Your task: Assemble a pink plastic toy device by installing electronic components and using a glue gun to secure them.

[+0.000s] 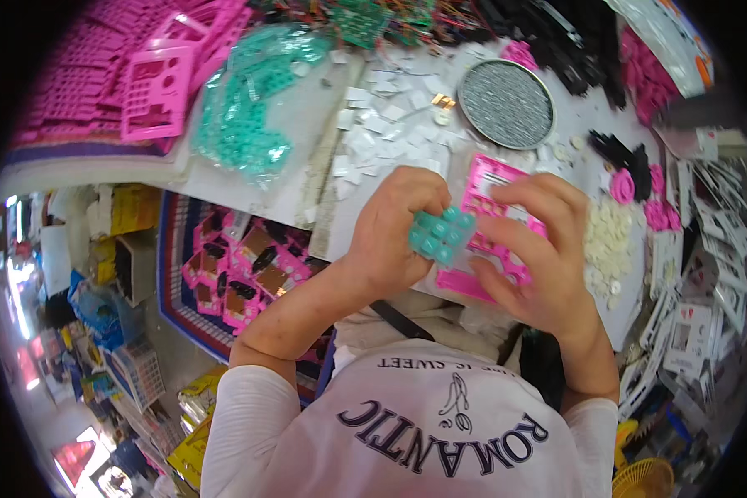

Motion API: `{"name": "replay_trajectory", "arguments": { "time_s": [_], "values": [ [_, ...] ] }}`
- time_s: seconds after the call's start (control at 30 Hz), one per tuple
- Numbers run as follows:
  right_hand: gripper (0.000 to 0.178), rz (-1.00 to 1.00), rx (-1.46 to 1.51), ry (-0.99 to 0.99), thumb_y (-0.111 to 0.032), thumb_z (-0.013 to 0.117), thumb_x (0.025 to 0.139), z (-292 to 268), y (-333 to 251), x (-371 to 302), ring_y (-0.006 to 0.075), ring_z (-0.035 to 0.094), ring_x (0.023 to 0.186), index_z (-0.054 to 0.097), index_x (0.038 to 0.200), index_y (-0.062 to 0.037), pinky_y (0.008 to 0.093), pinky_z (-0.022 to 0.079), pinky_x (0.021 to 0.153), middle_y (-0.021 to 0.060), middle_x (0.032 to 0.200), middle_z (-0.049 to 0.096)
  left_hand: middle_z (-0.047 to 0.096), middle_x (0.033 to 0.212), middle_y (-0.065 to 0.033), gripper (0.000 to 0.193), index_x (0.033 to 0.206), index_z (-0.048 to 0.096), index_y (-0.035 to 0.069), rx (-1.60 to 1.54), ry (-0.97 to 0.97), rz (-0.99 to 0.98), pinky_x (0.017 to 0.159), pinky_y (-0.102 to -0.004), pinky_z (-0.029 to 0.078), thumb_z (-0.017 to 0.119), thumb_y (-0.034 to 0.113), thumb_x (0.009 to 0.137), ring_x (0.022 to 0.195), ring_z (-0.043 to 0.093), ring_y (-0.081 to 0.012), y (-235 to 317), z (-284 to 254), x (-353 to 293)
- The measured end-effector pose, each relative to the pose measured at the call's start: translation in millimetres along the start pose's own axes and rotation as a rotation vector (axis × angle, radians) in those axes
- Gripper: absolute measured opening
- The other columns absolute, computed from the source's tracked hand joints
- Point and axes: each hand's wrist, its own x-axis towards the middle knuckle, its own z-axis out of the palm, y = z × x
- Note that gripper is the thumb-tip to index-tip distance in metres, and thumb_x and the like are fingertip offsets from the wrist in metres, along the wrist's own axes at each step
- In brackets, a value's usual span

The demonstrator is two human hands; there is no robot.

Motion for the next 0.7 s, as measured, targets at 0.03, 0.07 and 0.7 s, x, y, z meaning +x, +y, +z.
{"name": "replay_trajectory", "arguments": {
  "time_s": [0.03, 0.07, 0.7],
  "values": [
    [0.045, -0.017, 0.015, -0.027, -0.007, 0.08, 0.057, 1, 5, -3, 0.0315, 0.054, 0.104, 0.07, 0.101, -0.0126, 0.0418, 0.048, 0.091, 0.0064, 0.115, 0.064, 0.055, 0.104, -0.013, 0.049, 0.104, 0.044, 0.005, -0.068, -0.019, 0.006, 0.081, -0.0343, 0.051, 0.073, -0.015, 0.069, 0.093, 0.058, -0.0248, 4, 9, 1],
    [0.044, -0.034, 0.031, -0.056, -0.008, 0.081, 0.056, 0, 8, -6, 0.031, 0.055, 0.103, 0.07, 0.099, -0.0119, 0.0406, 0.049, 0.089, 0.0062, 0.113, 0.065, 0.055, 0.104, -0.0133, 0.05, 0.105, 0.043, 0.005, -0.107, -0.038, -0.016, 0.081, -0.0339, 0.051, 0.073, -0.015, 0.07, 0.093, 0.057, -0.0244, 8, 16, 0],
    [0.035, 0.639, 0.524, -0.324, -0.003, 0.076, 0.08, -13, 0, -35, 0.0169, 0.065, 0.077, 0.065, 0.114, 0.0014, 0.0294, 0.052, 0.066, 0.0079, 0.095, 0.069, 0.055, 0.128, -0.0205, 0.071, 0.131, 0.031, 0.006, -0.25, -0.177, -0.424, 0.094, -0.0373, 0.053, 0.072, -0.013, 0.077, 0.107, 0.061, -0.0248, 45, -17, -14]
  ]
}}
